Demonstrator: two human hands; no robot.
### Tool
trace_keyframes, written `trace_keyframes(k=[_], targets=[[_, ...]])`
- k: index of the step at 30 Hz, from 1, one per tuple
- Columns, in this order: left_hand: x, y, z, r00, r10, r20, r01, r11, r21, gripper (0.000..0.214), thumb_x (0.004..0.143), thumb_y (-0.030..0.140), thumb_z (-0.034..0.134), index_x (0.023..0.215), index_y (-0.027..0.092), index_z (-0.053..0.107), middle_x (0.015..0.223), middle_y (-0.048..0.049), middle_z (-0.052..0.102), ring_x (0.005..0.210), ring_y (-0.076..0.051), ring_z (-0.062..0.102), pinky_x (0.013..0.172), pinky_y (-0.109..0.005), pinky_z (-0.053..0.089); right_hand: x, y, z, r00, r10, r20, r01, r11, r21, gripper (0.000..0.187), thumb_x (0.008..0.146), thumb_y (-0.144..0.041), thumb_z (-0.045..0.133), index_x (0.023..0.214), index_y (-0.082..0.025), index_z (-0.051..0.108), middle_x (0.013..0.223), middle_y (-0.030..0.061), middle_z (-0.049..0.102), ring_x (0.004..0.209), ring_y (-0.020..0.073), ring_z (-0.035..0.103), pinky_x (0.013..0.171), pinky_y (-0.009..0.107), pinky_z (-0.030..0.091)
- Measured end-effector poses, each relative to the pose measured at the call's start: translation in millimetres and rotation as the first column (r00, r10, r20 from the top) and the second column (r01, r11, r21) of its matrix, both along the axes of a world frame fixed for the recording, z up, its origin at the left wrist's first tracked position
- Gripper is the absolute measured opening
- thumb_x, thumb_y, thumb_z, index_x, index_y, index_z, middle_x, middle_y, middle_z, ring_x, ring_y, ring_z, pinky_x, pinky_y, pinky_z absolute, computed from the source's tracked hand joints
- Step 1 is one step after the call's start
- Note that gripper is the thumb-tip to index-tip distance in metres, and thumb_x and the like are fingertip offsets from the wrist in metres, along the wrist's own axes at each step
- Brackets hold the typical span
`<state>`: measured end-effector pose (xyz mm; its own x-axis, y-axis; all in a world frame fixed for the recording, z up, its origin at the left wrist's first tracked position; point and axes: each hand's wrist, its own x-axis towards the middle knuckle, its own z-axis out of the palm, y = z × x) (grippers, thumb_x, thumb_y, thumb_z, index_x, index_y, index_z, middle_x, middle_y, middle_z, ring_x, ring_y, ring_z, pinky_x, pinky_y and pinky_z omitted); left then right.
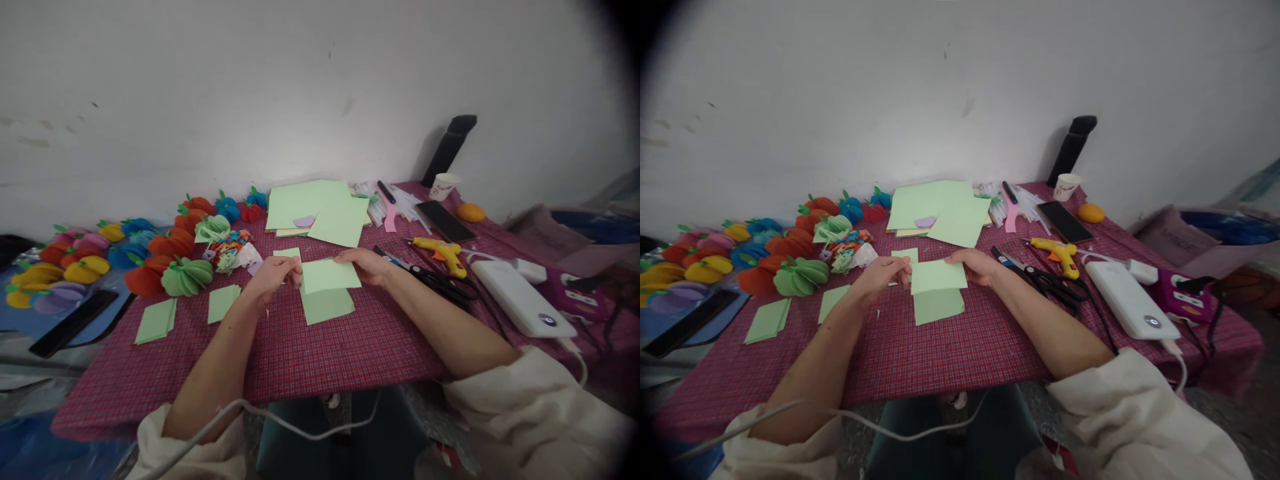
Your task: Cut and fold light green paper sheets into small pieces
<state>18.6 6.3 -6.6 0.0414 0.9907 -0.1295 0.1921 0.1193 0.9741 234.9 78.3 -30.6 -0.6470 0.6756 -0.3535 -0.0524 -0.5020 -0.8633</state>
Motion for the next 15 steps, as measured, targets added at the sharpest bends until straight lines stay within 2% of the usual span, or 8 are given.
trace_keyframes(k=[2, 4, 7, 10, 12, 15], targets=[[-1.8, 1.6, -1.6, 0.995, 0.079, 0.068, -0.077, 0.996, -0.033, 0.039, 0.074, 0.049, 0.05, 0.063, 0.013, 0.056, 0.047, -0.0017, 0.057, 0.045, -0.011, 0.052, 0.049, -0.022, 0.038, 0.1, 1.0, -0.5, 1.0, -0.005, -0.021, 0.005, 1.0, -0.014, 0.008, 0.064, -0.017, 0.061, 0.07, -0.012, 0.062, 0.066, 0.0035, 0.065, 0.063, 0.0145, 0.058, 0.062, 0.027, 0.044], [-0.1, 1.4, -3.4, 0.987, 0.113, 0.118, -0.101, 0.99, -0.103, 0.046, 0.075, 0.056, 0.043, 0.069, 0.013, 0.057, 0.053, -0.0032, 0.06, 0.046, -0.011, 0.054, 0.049, -0.023, 0.039, -1.3, 0.2, -0.6, 0.999, -0.03, -0.034, 0.031, 1.0, 0.007, 0.008, 0.064, -0.018, 0.062, 0.07, -0.012, 0.062, 0.065, 0.0027, 0.064, 0.062, 0.0137, 0.057, 0.062, 0.026, 0.044], [8.1, -2.2, -4.4, 0.994, 0.016, 0.106, 0.0, 0.99, -0.144, 0.051, 0.071, 0.061, 0.046, 0.078, 0.012, 0.06, 0.06, -0.0054, 0.063, 0.052, -0.014, 0.057, 0.051, -0.024, 0.04, -4.6, -2.7, 0.4, 0.994, -0.104, -0.025, 0.105, 0.993, 0.055, 0.008, 0.065, -0.019, 0.064, 0.068, -0.013, 0.06, 0.064, 0.0016, 0.062, 0.06, 0.0123, 0.055, 0.06, 0.025, 0.043], [15.4, -5.4, -4.6, 0.997, -0.056, 0.046, 0.06, 0.995, -0.084, 0.041, 0.067, 0.052, 0.059, 0.072, 0.011, 0.061, 0.06, -0.0057, 0.063, 0.055, -0.014, 0.058, 0.052, -0.023, 0.039, -6.9, -5.3, 3.0, 0.985, -0.171, -0.01, 0.171, 0.981, 0.088, 0.011, 0.066, -0.022, 0.065, 0.071, -0.013, 0.059, 0.067, 0.0026, 0.062, 0.062, 0.0125, 0.055, 0.059, 0.025, 0.043], [15.4, -5.0, -5.5, 0.997, -0.027, 0.07, 0.031, 0.998, -0.06, 0.036, 0.066, 0.046, 0.062, 0.072, 0.01, 0.06, 0.06, -0.0057, 0.063, 0.054, -0.013, 0.057, 0.052, -0.023, 0.038, -7.2, -6.7, 5.1, 0.986, -0.166, -0.008, 0.166, 0.982, 0.087, 0.015, 0.068, -0.025, 0.064, 0.077, -0.014, 0.06, 0.07, 0.0035, 0.063, 0.063, 0.0121, 0.056, 0.058, 0.024, 0.044], [9.5, -2.1, -6.9, 0.989, 0.063, 0.134, -0.054, 0.996, -0.072, 0.035, 0.067, 0.043, 0.062, 0.078, 0.01, 0.06, 0.06, -0.0054, 0.064, 0.054, -0.012, 0.058, 0.051, -0.021, 0.037, -6.5, -9.0, 7.4, 0.997, -0.066, 0.025, 0.065, 0.996, 0.053, 0.021, 0.072, -0.034, 0.062, 0.081, -0.015, 0.06, 0.069, 0.004, 0.063, 0.057, 0.0093, 0.054, 0.048, 0.019, 0.041]])
